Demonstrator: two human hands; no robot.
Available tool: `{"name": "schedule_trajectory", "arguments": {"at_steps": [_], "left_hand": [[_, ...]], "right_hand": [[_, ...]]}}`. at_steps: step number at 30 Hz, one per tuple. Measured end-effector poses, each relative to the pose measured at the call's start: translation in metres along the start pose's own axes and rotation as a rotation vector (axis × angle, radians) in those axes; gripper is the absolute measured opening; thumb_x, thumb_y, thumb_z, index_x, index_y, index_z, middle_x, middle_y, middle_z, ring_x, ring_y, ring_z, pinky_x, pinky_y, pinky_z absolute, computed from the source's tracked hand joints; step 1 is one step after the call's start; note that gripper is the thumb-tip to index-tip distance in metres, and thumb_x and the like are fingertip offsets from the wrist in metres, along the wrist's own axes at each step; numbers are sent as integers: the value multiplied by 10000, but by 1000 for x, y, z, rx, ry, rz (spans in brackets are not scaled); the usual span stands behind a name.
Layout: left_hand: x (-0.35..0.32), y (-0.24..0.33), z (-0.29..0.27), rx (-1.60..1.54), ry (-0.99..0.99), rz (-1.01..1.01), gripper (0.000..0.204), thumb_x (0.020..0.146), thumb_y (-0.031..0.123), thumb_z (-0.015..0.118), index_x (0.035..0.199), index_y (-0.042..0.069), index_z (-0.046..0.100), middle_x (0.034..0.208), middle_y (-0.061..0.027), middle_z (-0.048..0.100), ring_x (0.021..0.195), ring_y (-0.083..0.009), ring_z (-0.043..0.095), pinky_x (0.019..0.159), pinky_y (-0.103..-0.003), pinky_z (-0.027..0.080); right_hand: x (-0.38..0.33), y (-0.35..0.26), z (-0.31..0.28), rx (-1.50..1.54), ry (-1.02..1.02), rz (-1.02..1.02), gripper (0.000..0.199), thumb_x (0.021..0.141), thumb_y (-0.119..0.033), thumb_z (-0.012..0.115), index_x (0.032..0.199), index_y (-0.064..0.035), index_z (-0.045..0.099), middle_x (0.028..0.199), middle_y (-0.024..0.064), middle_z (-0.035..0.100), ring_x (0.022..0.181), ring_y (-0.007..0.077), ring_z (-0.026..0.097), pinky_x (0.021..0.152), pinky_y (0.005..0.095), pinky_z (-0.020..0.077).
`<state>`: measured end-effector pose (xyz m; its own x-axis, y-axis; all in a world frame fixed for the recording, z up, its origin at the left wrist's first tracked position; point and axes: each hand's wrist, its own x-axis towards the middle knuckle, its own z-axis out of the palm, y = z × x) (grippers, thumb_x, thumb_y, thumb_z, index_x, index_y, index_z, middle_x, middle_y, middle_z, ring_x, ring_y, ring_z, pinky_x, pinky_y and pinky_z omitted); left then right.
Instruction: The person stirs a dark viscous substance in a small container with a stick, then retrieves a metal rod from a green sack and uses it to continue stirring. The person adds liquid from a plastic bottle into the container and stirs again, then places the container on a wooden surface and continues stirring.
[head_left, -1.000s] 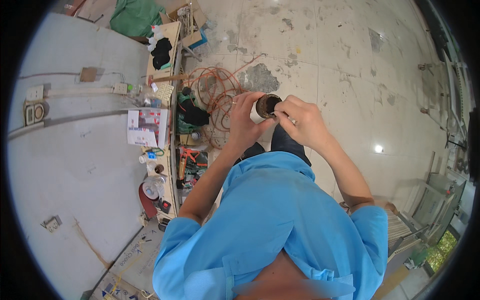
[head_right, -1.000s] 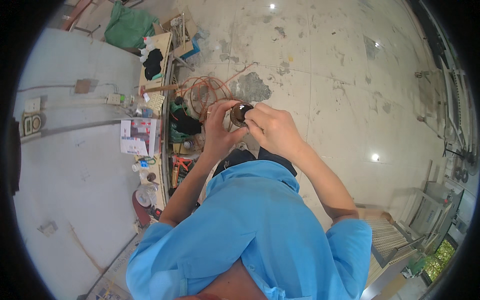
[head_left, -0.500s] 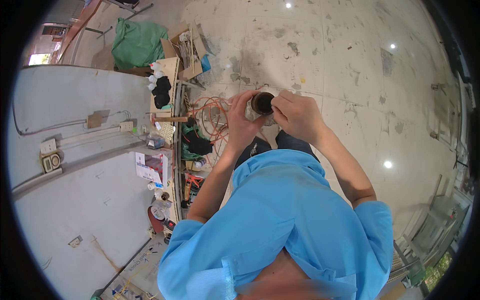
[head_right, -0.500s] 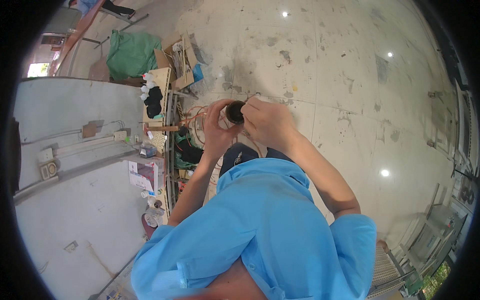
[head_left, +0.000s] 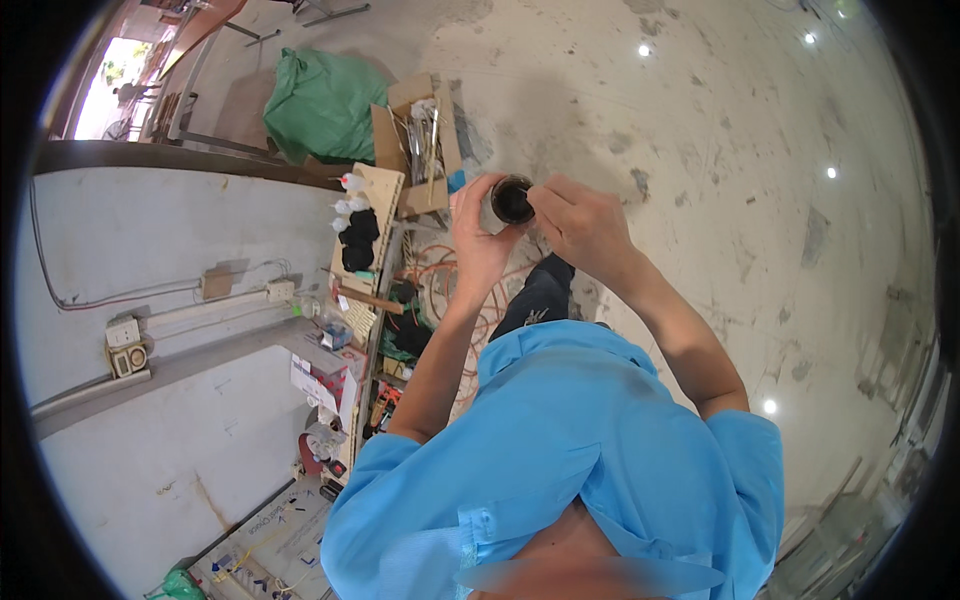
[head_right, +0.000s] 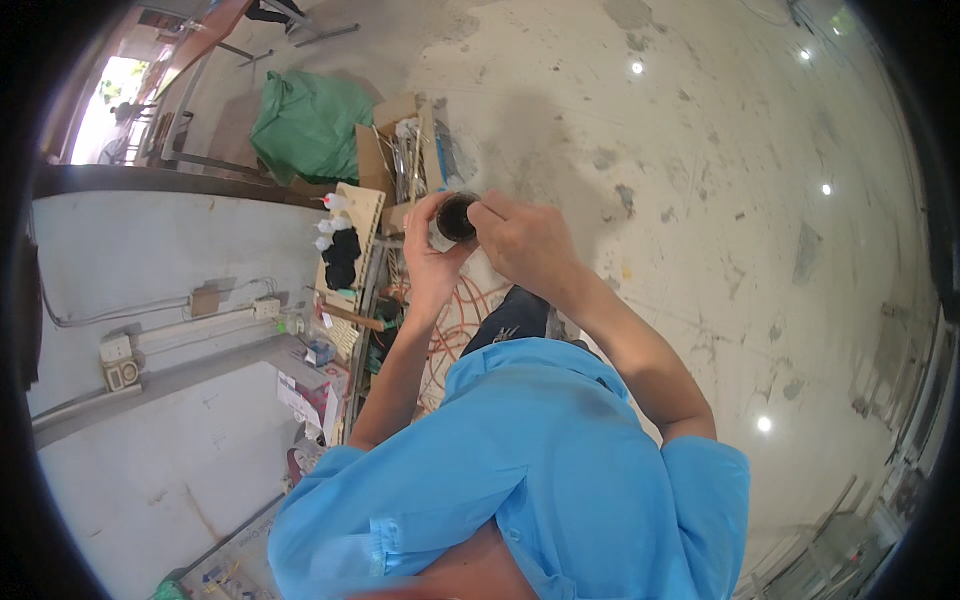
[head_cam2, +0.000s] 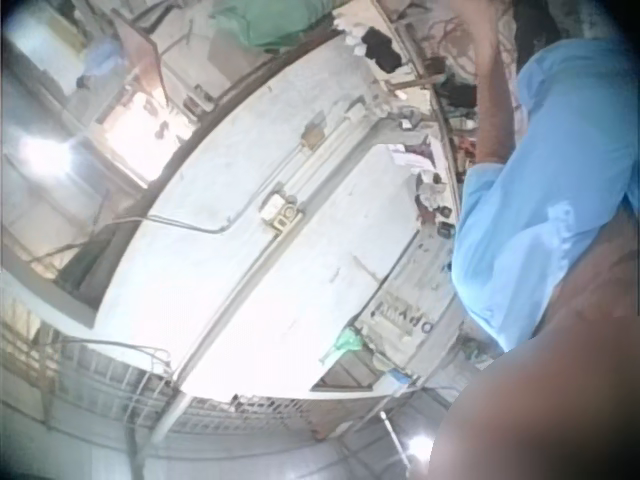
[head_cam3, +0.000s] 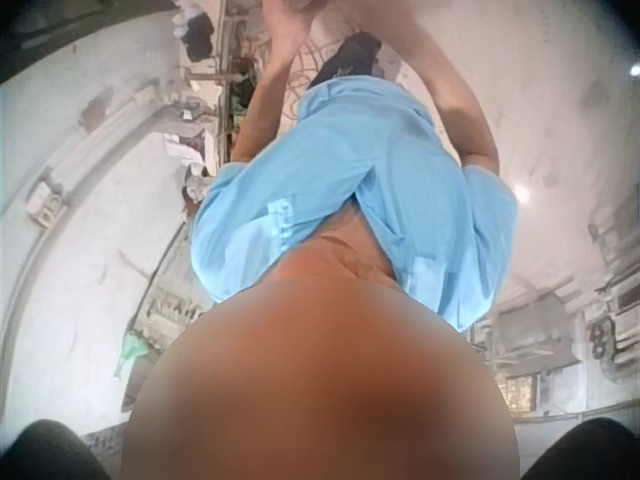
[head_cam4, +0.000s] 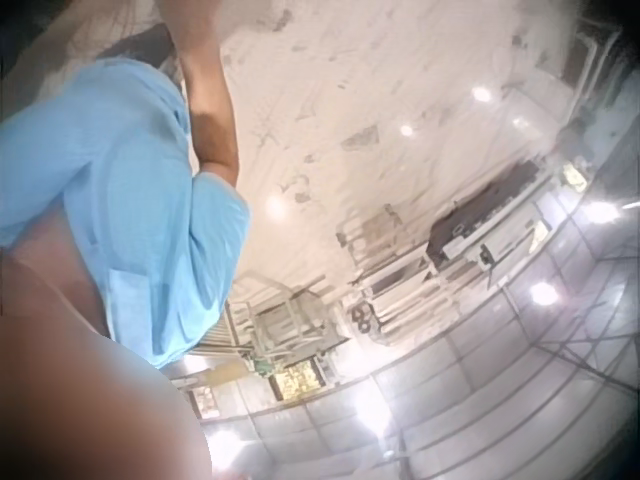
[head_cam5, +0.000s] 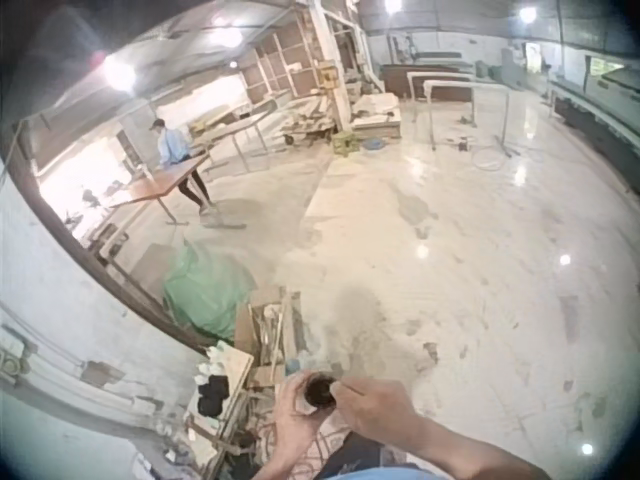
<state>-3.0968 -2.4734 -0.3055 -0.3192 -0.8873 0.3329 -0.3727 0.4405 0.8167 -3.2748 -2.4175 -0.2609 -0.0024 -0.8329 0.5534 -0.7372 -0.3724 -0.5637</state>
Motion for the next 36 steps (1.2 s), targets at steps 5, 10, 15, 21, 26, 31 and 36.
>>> {"name": "schedule_trajectory", "arguments": {"at_steps": [5, 10, 15, 21, 26, 31, 36], "left_hand": [[108, -36, -4, 61, 47, 8, 693, 672, -22, 896, 1318, 94, 674, 1291, -103, 700, 1248, -346, 593, 1092, -448, 455], [206, -55, 1, 42, 88, -26, 684, 689, 27, 913, 1325, 101, 675, 1289, -103, 700, 1245, -340, 589, 1091, -443, 449], [298, -81, 16, 100, 106, -5, 681, 695, 66, 937, 1324, 103, 679, 1264, -99, 707, 1236, -338, 588, 1083, -451, 451], [414, -98, 50, 156, 132, -49, 666, 699, 67, 938, 1314, 102, 687, 1275, -98, 710, 1229, -347, 590, 1079, -452, 455], [502, -106, 72, 208, 131, -100, 659, 692, 64, 939, 1303, 107, 697, 1289, -91, 712, 1232, -346, 592, 1084, -455, 453], [583, -128, 91, 223, 235, -79, 644, 688, 49, 929, 1287, 119, 703, 1277, -80, 720, 1229, -339, 603, 1092, -462, 443], [656, -175, 98, 190, 247, -76, 666, 699, 21, 920, 1314, 130, 688, 1321, -67, 697, 1258, -309, 591, 1112, -444, 436]], "right_hand": [[98, 54, 27, 81, -24, -75, 97, 871, -78, 723, 912, -95, 637, 855, 57, 620, 712, 285, 691, 567, 414, 537], [191, 103, 50, 67, 25, -94, 79, 874, -80, 714, 888, -90, 636, 847, 53, 619, 708, 295, 683, 578, 427, 538], [273, 179, 59, 251, -132, -49, 52, 889, -87, 721, 927, -102, 690, 861, 51, 640, 711, 289, 675, 600, 409, 525], [394, 281, 66, 109, -136, -384, 81, 860, -73, 718, 898, -84, 647, 847, 64, 607, 707, 295, 666, 578, 418, 526], [480, 348, 56, 261, -239, -351, 92, 856, -44, 714, 902, -93, 652, 851, 67, 598, 703, 290, 659, 584, 417, 521], [555, 396, 68, 166, -285, -447, 112, 844, -38, 722, 890, -95, 636, 843, 69, 590, 696, 288, 659, 574, 412, 522], [620, 438, 99, 233, -278, -326, 109, 840, -36, 717, 852, -91, 623, 834, 73, 588, 689, 291, 650, 565, 411, 512]]}}
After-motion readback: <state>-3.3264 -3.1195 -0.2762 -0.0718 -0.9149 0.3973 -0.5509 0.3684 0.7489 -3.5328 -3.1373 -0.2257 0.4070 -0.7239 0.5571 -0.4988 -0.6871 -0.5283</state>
